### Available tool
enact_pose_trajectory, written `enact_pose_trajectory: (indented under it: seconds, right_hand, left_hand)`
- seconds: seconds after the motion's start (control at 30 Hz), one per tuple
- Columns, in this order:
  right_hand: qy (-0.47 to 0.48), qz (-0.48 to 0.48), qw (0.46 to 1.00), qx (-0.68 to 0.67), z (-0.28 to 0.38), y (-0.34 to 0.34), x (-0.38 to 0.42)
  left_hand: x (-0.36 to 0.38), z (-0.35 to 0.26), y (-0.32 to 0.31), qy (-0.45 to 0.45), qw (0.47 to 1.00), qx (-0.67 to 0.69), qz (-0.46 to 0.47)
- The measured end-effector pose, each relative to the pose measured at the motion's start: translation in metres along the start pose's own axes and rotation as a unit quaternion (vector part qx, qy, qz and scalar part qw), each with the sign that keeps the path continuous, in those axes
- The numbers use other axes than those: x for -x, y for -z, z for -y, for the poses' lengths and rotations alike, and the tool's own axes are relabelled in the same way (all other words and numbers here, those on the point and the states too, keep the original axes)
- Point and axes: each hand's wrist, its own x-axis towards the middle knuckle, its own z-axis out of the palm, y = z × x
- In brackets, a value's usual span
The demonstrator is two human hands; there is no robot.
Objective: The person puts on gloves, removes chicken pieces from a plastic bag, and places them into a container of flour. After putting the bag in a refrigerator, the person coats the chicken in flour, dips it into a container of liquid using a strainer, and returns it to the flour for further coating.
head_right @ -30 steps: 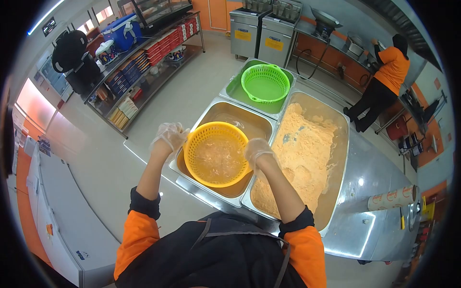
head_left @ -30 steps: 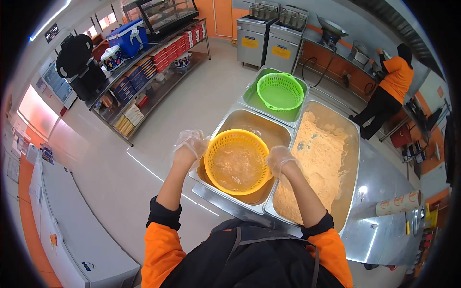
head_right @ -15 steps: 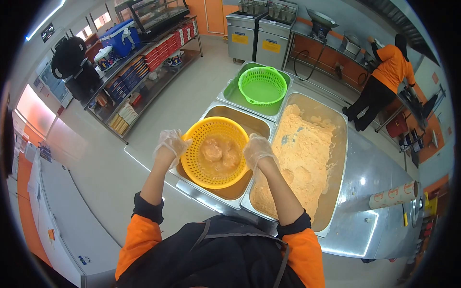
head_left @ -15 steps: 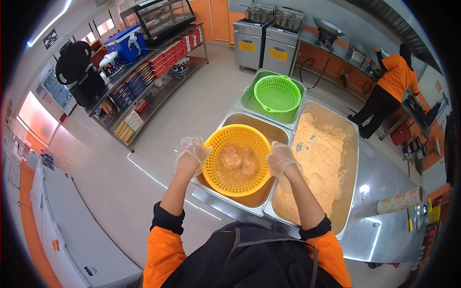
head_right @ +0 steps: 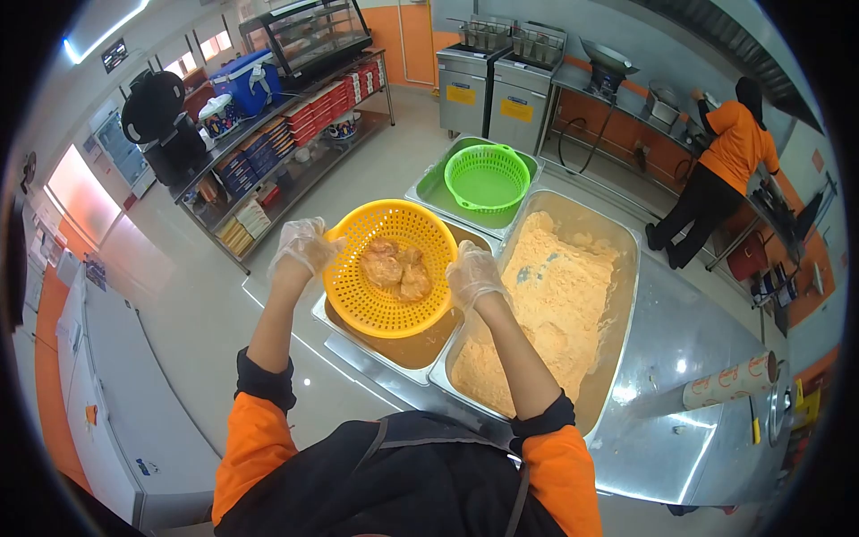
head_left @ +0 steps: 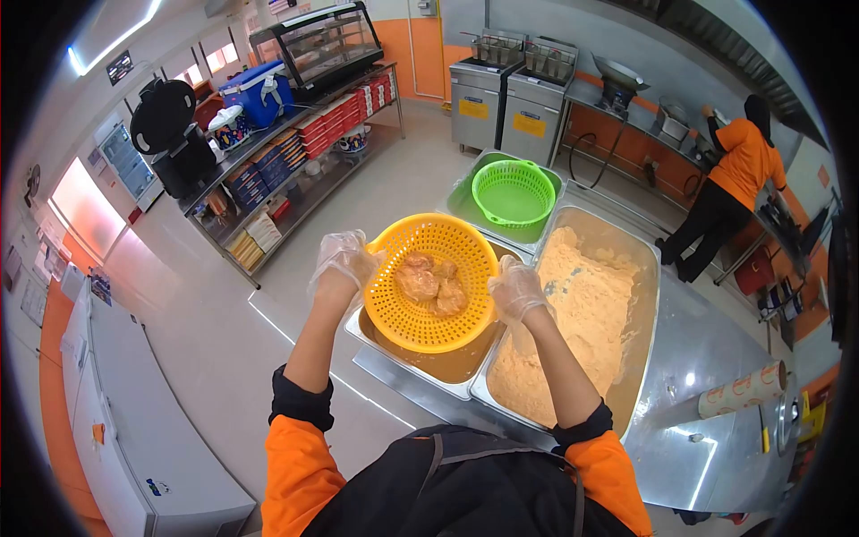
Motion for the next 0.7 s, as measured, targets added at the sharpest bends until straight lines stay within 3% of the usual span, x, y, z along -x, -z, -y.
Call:
enact_pose_trajectory:
  seconds: [0.17, 0.37, 0.47, 0.6, 0.7]
  right_hand:
    - [0.023, -0.014, 1.000, -0.003, -0.005, -0.003, 0.000]
    - [0.044, -0.028, 0.998, -0.037, -0.018, -0.018, 0.001]
    - [0.043, -0.038, 0.996, -0.061, -0.017, -0.024, 0.005]
    - [0.046, -0.056, 0.991, -0.110, -0.020, -0.031, 0.009]
    - [0.051, -0.073, 0.985, -0.146, -0.028, -0.017, 0.015]
  left_hand:
    - [0.006, -0.007, 0.009, -0.010, 0.999, -0.036, -0.026]
    - [0.005, -0.011, 0.006, -0.003, 0.993, -0.120, 0.005]
    - [0.002, -0.001, -0.006, -0.049, 0.988, -0.133, -0.058]
    - [-0.006, -0.007, -0.001, -0.059, 0.964, -0.259, -0.021]
    - [-0.005, -0.032, 0.021, -0.053, 0.969, -0.239, -0.013]
